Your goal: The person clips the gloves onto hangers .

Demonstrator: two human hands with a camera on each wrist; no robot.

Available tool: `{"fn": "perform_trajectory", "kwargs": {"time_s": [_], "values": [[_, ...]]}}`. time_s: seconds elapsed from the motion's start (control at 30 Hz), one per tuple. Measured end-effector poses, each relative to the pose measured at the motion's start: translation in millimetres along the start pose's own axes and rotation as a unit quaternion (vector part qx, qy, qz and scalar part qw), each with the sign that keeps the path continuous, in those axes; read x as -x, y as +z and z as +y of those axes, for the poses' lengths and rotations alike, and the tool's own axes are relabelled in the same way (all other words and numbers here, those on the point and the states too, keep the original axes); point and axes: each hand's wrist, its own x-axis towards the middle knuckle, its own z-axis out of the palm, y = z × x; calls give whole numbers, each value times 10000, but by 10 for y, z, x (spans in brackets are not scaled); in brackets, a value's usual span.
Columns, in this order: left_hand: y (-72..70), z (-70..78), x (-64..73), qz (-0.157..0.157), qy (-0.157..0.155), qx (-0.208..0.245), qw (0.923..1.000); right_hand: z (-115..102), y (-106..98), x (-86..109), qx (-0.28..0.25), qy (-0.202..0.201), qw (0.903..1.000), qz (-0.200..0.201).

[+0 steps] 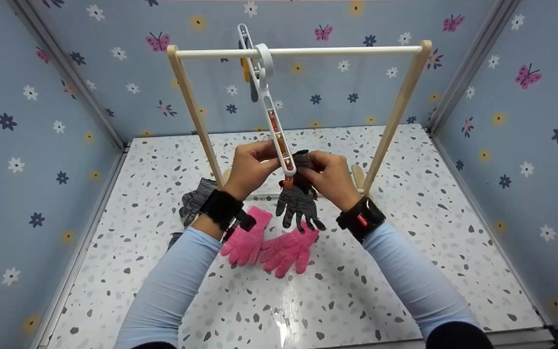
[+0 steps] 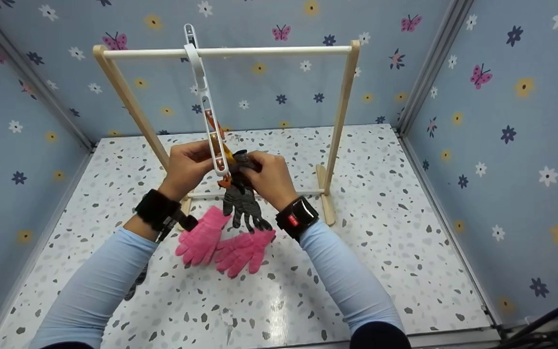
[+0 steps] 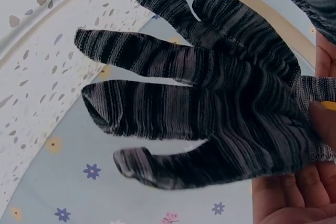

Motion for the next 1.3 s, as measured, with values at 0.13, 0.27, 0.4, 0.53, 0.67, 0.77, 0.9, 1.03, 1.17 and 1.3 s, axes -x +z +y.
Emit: {"fn": "perform_trajectory", "kwargs": {"time_s": [0.13, 0.27, 0.4, 0.53, 0.67, 0.77, 0.9, 1.03, 1.17, 1.3], "values": [[9, 3, -10, 2, 29, 51, 10000, 5, -48, 4, -162, 40, 9999, -28], [10, 2, -15, -14, 59, -46, 10000, 7, -101, 4, -216, 122, 9997, -21], [-1, -1, -15, -48, 67, -180, 9998, -5, -160, -9, -184, 118, 9997, 90], [-10, 2, -13, -42, -9, -219, 9998, -31, -212, -19, -122, 7, 9996, 240], [-12, 7, -6, -25, 2, -228, 9997, -44, -247, -31, -110, -40, 9994, 325], [-14, 7, 9, -8, 34, -234, 9997, -42, -264, -46, -152, -35, 9992, 368], [-16, 11, 31, 14, 32, -219, 9998, -29, -277, -87, -196, 14, 9989, 419], [-18, 4, 50, 35, 22, -257, 9997, -24, -286, -146, -202, 104, 9989, 400], [-27, 9, 76, 69, -19, -285, 9996, -26, -293, -206, -192, 138, 9991, 348], [-38, 16, 99, 62, -64, -284, 9996, -35, -296, -258, -177, 156, 9993, 300]]}}
